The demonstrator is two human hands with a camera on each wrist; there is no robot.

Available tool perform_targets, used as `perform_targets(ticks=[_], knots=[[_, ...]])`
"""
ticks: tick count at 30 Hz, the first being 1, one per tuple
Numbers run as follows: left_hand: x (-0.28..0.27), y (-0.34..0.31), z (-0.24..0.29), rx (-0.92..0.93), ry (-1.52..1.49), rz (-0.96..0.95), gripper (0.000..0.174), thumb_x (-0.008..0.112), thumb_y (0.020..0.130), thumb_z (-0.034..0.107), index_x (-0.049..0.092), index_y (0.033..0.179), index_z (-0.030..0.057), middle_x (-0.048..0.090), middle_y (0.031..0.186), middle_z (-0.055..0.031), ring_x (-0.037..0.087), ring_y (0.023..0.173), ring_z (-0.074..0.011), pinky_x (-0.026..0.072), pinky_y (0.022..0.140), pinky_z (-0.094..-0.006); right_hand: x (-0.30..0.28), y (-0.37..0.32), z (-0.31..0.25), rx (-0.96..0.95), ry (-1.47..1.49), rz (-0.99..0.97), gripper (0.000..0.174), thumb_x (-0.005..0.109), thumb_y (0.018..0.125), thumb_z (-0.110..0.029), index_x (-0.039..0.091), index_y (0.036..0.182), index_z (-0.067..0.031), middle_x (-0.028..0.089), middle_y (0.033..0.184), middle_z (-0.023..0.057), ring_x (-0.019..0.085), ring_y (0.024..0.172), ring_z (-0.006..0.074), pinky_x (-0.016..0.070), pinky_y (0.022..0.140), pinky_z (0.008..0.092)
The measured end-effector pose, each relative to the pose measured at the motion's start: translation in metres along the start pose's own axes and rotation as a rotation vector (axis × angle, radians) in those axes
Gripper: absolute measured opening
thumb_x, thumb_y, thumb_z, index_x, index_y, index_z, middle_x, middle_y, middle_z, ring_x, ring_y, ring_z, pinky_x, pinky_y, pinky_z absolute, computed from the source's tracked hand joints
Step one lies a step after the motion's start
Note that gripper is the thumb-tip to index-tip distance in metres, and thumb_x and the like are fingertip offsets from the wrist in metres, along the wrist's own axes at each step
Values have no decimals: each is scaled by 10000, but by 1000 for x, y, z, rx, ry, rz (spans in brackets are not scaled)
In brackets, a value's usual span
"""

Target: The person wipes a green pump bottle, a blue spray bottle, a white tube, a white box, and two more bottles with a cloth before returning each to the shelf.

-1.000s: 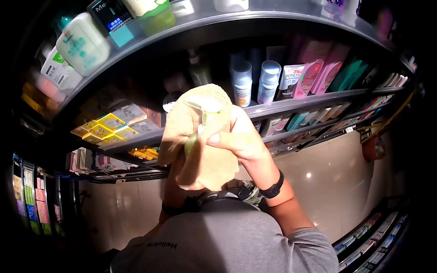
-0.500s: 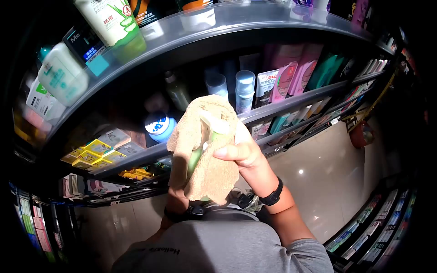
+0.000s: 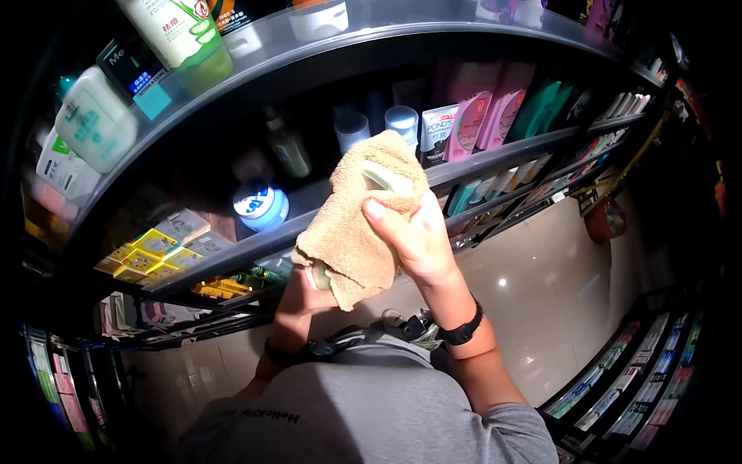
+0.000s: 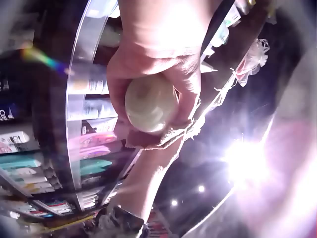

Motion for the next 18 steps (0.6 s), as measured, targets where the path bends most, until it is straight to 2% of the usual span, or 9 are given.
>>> perform_targets(ticks=[1, 4, 5, 7, 9, 11, 13, 16, 18], knots=[[-2, 0, 4, 20, 96, 26, 777, 765, 523, 70, 376, 1194, 19, 475, 1118, -86, 452, 1029, -175, 367, 874, -317, -1, 0, 3, 14, -28, 9, 421, 543, 772, -75, 387, 1147, 34, 511, 1044, 102, 509, 938, 153, 401, 824, 280], [-6, 0, -18, -241, -401, 142, 762, 761, 533, 82, 378, 1189, 16, 473, 1126, -95, 453, 1037, -183, 370, 874, -310, 4, 1, -2, 41, 28, -39, 480, 574, 735, -66, 372, 1160, 33, 509, 1042, 100, 499, 953, 159, 393, 836, 287], [7, -6, -4, -243, -584, 229, 739, 747, 534, 66, 390, 1179, 19, 471, 1131, -103, 448, 1046, -178, 376, 862, -302, 5, 0, -4, 33, 34, -76, 507, 586, 719, -61, 367, 1166, 31, 508, 1044, 101, 498, 958, 165, 390, 841, 291], [0, -4, 7, 228, 500, -189, 750, 721, 525, 29, 381, 1194, 30, 477, 1099, -90, 471, 989, -150, 398, 811, -282, 0, -2, -4, 60, 52, -72, 554, 608, 684, -47, 362, 1175, 27, 505, 1055, 106, 497, 967, 179, 387, 847, 300], [-9, -12, 7, 58, 338, -144, 737, 697, 518, 3, 391, 1187, 36, 499, 1022, -61, 493, 888, -118, 410, 750, -262, -1, -2, -3, 96, 76, -76, 570, 618, 669, -36, 363, 1176, 22, 505, 1061, 111, 496, 976, 188, 386, 852, 307], [-6, -16, -3, -219, -289, 53, 633, 691, 528, 8, 444, 1111, 16, 522, 924, -28, 504, 797, -104, 412, 712, -236, 2, 0, -6, 100, 58, -99, 564, 614, 671, -21, 365, 1175, 21, 506, 1064, 110, 494, 985, 189, 385, 857, 309], [0, -10, 18, -26, 88, -65, 623, 702, 535, 21, 454, 1106, 13, 529, 907, -29, 521, 799, -116, 426, 703, -244, 5, 0, -7, 91, 42, -108, 544, 612, 680, -15, 374, 1168, 21, 509, 1060, 108, 493, 986, 187, 386, 858, 309], [-6, -13, 19, 146, 294, -35, 557, 714, 553, 44, 493, 1063, 10, 547, 890, -47, 534, 798, -123, 445, 686, -265, 4, 1, 0, 115, 54, -134, 529, 609, 696, -22, 378, 1170, 20, 509, 1060, 104, 493, 982, 179, 388, 854, 303], [-12, -12, 13, 122, 129, -16, 526, 724, 555, 64, 511, 1032, 7, 555, 885, -61, 542, 785, -127, 451, 679, -266, 5, 3, 5, 142, 58, -117, 534, 605, 708, -36, 367, 1182, 18, 502, 1064, 94, 487, 982, 169, 384, 855, 297]])
Point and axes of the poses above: each hand's wrist, its own y-axis towards the middle knuckle, its own x-axis out of the palm, z = x × y, the point moved 5 cm from there along y, towards the middle knuckle
